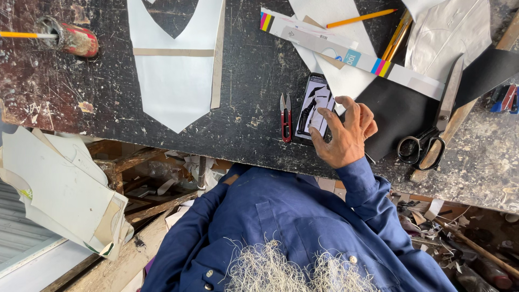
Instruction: The person arranges white paper pattern pieces on a worktable, uses a pencil and ruler to mark lines, cuts a strip of paper with scissors, and places the strip onto a pattern piece. The person also references a smartphone image while working.
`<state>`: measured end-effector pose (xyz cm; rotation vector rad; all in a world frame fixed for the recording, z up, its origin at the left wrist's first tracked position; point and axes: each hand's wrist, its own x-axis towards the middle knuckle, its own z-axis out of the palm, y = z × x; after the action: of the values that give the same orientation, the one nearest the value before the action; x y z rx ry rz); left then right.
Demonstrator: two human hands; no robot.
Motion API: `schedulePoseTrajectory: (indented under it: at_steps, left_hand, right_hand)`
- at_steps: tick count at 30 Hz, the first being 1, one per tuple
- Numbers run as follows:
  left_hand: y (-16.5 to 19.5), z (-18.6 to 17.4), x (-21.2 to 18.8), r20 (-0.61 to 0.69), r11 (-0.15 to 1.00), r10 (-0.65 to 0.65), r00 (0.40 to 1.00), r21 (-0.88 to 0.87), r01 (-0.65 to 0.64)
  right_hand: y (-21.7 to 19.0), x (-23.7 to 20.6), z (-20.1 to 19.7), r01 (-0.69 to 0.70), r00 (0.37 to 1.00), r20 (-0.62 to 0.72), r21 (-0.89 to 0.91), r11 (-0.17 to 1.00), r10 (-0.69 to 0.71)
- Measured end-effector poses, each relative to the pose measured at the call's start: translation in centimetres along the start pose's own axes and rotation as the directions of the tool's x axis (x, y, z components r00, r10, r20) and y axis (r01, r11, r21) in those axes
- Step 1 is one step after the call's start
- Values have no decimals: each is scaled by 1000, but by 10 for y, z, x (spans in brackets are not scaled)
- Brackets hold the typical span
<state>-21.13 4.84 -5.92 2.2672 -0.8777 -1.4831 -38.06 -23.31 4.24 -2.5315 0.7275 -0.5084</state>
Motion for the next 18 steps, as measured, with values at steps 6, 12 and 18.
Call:
schedulePoseTrajectory:
  at_steps: [6,12,18]
  left_hand:
    - [-3,0,-12,-2,1000,-25,1000,-8,25]
    - [-22,11,-9,-14,999,-43,999,-18,43]
    - [-40,25,-13,-20,997,-72,997,-3,72]
  right_hand:
    - [-5,2,-1,-20,1000,19,4,1000,20]
    - [-5,11,0,0,1000,16,-15,1000,0]
    - [20,27,-5,50,994,-102,155,987,-34]
